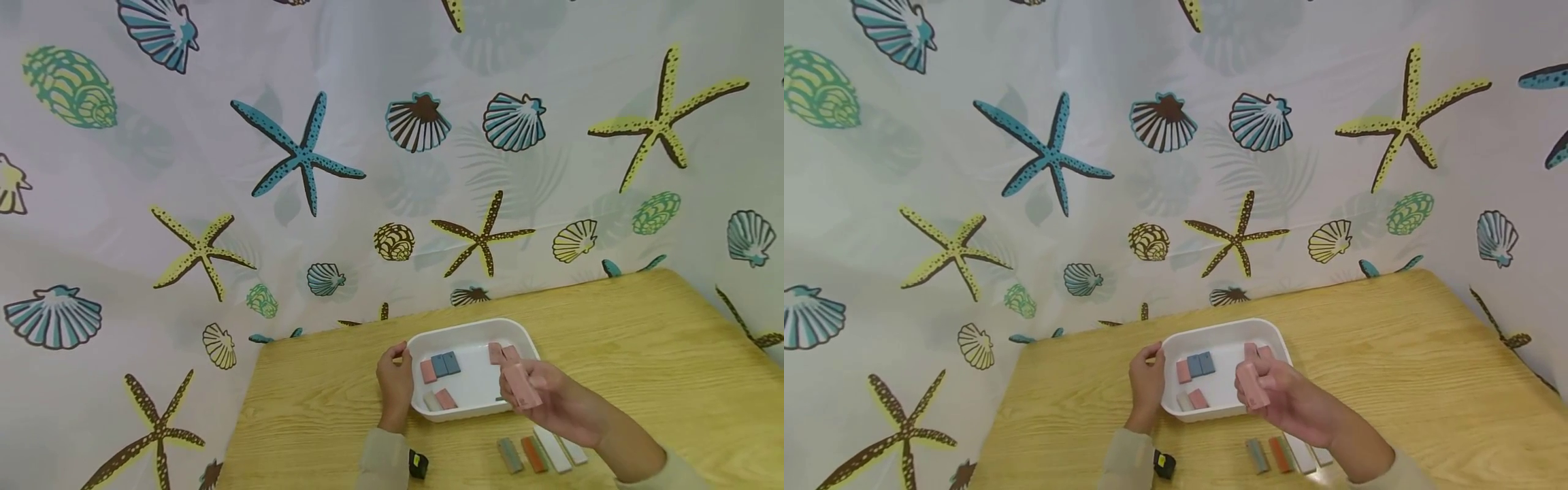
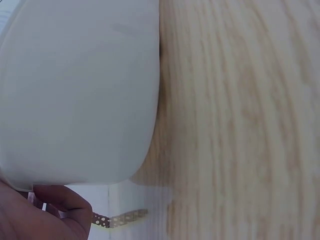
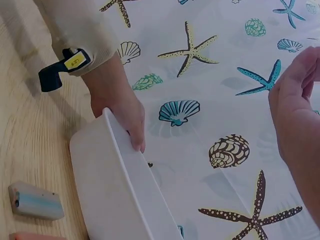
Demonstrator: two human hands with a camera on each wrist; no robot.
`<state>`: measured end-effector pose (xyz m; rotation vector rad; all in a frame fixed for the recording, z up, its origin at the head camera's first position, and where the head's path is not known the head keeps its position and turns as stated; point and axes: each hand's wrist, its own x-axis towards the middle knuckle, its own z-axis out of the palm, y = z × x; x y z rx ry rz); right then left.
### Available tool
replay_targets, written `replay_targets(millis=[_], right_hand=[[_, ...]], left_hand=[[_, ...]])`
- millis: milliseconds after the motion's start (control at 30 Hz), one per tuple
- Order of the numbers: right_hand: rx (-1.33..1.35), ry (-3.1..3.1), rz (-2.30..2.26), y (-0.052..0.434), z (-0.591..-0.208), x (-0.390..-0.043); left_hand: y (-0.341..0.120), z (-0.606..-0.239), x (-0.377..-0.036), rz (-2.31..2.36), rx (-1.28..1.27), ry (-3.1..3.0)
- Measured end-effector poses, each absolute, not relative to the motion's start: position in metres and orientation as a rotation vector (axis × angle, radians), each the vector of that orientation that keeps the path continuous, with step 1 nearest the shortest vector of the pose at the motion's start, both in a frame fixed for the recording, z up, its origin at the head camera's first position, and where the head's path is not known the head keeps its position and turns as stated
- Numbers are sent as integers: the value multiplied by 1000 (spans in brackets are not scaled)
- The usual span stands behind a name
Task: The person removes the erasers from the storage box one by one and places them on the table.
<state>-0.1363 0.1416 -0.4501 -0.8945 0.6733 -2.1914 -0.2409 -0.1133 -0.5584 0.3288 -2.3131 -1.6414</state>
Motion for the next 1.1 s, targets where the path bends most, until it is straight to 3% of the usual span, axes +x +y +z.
replay_targets(millis=[167,400,667,1100], right_hand=[[-893,912,-2127,149,-462,-131],[-491,1491,-1962,155,-482,-120],[-290,2223,-1617,135,-523,-106],[-266,2594,-1425,97,-539,-97]], left_hand=[[-115,-558,-239,-1633,314,-2309],[-118,-562,-241,-1651,271,-2285],[-118,-561,-241,-1652,278,-2292],[-115,-557,-241,-1638,292,-2295]])
